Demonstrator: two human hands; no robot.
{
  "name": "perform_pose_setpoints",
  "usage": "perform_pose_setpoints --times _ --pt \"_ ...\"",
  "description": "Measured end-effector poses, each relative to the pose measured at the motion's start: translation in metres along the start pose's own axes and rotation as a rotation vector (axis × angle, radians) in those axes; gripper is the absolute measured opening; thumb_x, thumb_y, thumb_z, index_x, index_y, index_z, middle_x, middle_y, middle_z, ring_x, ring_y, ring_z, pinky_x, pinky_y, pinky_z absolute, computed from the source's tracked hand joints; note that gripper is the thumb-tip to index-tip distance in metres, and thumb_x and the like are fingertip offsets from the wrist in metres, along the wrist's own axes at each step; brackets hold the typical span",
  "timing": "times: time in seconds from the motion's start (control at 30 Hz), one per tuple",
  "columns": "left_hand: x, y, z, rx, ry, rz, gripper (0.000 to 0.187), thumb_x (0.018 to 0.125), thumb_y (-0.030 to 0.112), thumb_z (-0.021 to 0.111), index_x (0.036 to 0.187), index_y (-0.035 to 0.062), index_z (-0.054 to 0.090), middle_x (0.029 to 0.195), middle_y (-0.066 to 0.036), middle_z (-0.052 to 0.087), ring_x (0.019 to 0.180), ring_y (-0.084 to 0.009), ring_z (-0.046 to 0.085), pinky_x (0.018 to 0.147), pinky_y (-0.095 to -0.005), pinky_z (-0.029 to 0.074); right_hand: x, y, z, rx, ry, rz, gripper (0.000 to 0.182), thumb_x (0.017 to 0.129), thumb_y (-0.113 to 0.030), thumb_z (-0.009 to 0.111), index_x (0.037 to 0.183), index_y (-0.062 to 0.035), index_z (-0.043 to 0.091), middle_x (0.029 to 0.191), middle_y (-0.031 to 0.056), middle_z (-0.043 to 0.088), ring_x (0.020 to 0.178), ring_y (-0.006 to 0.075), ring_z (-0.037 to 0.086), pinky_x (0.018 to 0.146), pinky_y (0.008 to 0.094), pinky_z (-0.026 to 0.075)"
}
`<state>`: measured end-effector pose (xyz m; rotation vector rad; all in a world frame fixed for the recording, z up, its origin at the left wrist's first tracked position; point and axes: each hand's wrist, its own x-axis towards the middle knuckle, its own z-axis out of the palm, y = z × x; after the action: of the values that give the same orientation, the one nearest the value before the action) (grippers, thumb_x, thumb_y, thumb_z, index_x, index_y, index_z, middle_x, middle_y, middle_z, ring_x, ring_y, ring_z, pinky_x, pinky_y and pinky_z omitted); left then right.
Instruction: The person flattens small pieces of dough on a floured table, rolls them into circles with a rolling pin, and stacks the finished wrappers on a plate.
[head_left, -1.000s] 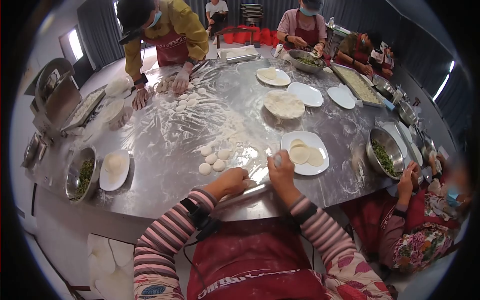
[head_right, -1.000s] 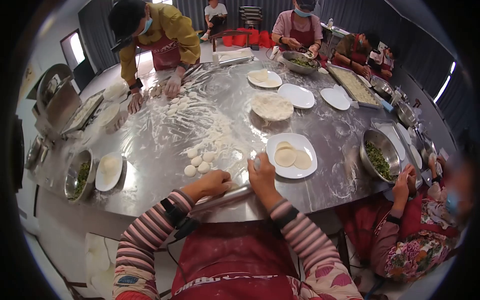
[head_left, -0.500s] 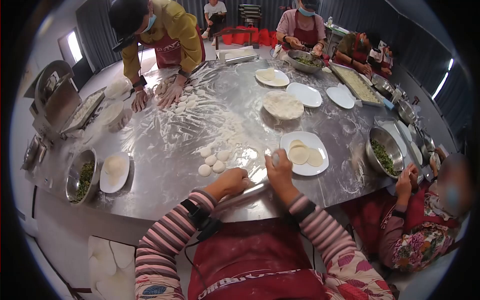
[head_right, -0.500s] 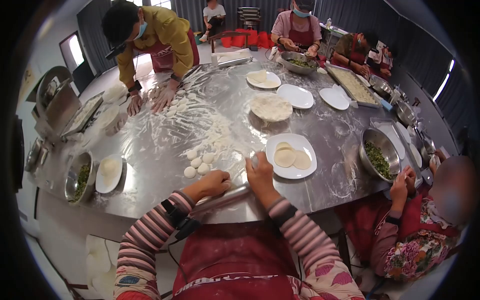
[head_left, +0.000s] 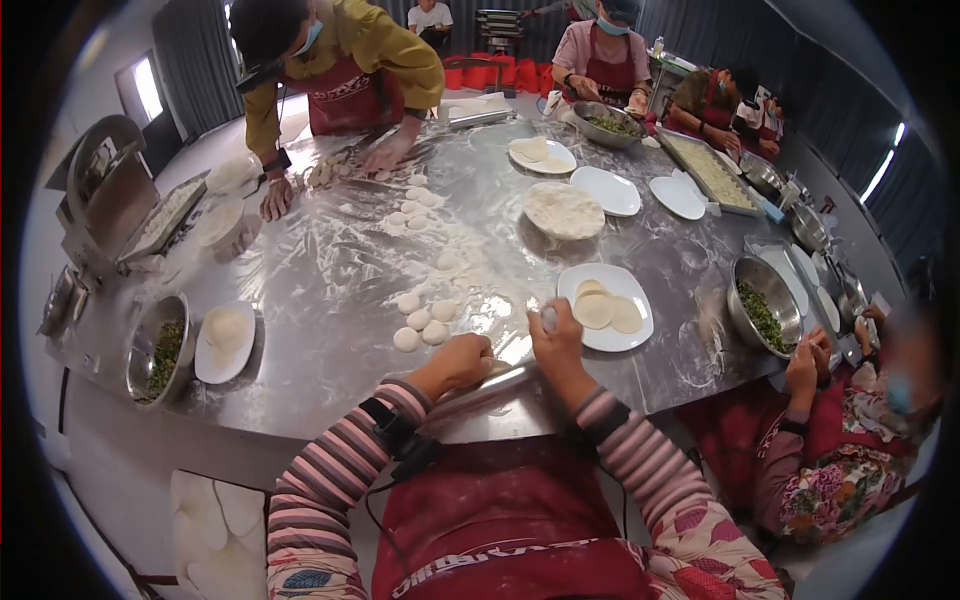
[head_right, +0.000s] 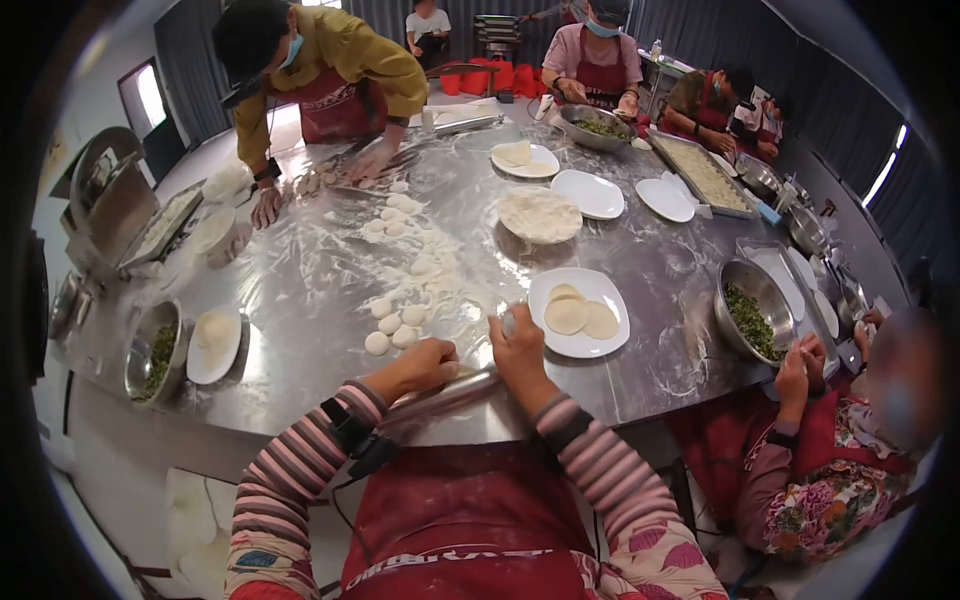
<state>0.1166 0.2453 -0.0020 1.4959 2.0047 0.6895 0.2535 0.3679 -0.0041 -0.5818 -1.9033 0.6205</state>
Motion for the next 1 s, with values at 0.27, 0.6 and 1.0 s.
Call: perform_pose_setpoints --times 0.27,0.6,1.0 --pt "-0.012 -0.008 -0.007 -0.138 -0.08 0.053 0.017 0.08 0.015 0.054 0.086 0.0013 0.063 0.083 -0.021 0.064 0.08 -0.0339 0.062 0.072 -0.0394 0.047 -0.021 -0.007 -0.026 0.017 0.03 0.027 0.022 0.077 -0.004 0.069 0.085 -0.0038 0.048 0.057 0.0096 0.051 0.049 0.0209 0.054 0.048 0.0324 0.042" --pt "-0.002 -0.01 0.003 -0.006 0.031 0.026 0.018 0.077 0.016 0.056 0.086 0.0015 0.062 0.085 -0.021 0.064 0.084 -0.0354 0.061 0.074 -0.0413 0.047 -0.043 -0.014 -0.048 -0.002 0.026 0.039 0.023 0.075 -0.003 0.07 0.087 -0.0031 0.05 0.064 0.0109 0.053 0.057 0.0225 0.057 0.054 0.0342 0.044" --pt "-0.019 -0.002 -0.001 -0.016 -0.08 -0.033 0.024 0.08 0.022 0.056 0.09 0.0019 0.064 0.085 -0.022 0.065 0.082 -0.0359 0.063 0.073 -0.0409 0.048 -0.015 -0.001 -0.016 0.044 0.05 -0.004 0.021 0.078 -0.007 0.068 0.09 -0.0034 0.05 0.069 0.0197 0.055 0.064 0.0404 0.057 0.055 0.0445 0.044"
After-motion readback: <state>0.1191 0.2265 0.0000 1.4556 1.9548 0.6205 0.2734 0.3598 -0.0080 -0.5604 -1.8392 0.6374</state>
